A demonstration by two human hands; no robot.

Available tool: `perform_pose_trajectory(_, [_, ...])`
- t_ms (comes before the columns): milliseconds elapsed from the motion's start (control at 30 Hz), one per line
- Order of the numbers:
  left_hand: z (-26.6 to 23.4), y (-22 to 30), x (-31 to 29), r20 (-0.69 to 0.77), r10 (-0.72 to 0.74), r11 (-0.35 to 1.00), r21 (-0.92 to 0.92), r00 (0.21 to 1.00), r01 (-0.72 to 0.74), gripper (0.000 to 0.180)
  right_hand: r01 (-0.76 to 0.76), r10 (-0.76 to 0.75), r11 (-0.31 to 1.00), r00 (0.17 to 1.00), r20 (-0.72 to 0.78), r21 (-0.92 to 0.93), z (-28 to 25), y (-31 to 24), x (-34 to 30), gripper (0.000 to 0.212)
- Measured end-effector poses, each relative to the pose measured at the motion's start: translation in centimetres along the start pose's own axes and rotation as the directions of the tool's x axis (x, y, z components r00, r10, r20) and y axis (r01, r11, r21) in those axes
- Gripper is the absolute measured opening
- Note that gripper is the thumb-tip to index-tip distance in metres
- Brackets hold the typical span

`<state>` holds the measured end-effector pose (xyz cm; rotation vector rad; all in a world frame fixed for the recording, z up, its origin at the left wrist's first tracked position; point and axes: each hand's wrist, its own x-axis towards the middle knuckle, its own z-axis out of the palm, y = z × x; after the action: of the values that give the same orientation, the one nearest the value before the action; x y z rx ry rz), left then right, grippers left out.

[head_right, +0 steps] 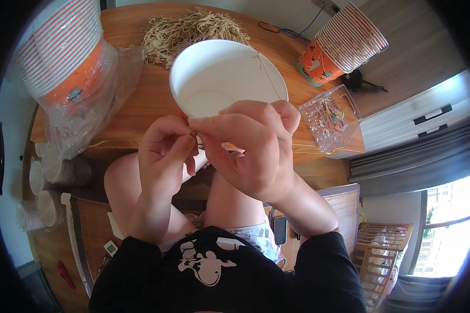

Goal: Attaching string handles to paper buckets for packaging.

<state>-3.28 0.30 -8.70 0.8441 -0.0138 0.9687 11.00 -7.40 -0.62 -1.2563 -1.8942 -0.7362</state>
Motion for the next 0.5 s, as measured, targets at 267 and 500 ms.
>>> perform_pose_trajectory(267, [0.0,-0.4,-0.1,0.044,0.006,0.992,-0.125,0.999,-0.001,0.011,0.026,-0.015,0.995,0.993,0.114,-0.099,-0.8,-0.5,0.2,0.051])
perform_pose_trajectory(500, [0.1,-0.4,-0.4,-0.040,-0.014,0.997,-0.070,0.999,0.012,0.010,0.081,-0.056,0.979,0.990,0.131,-0.189,-1.0,-1.4,0.7,0.040])
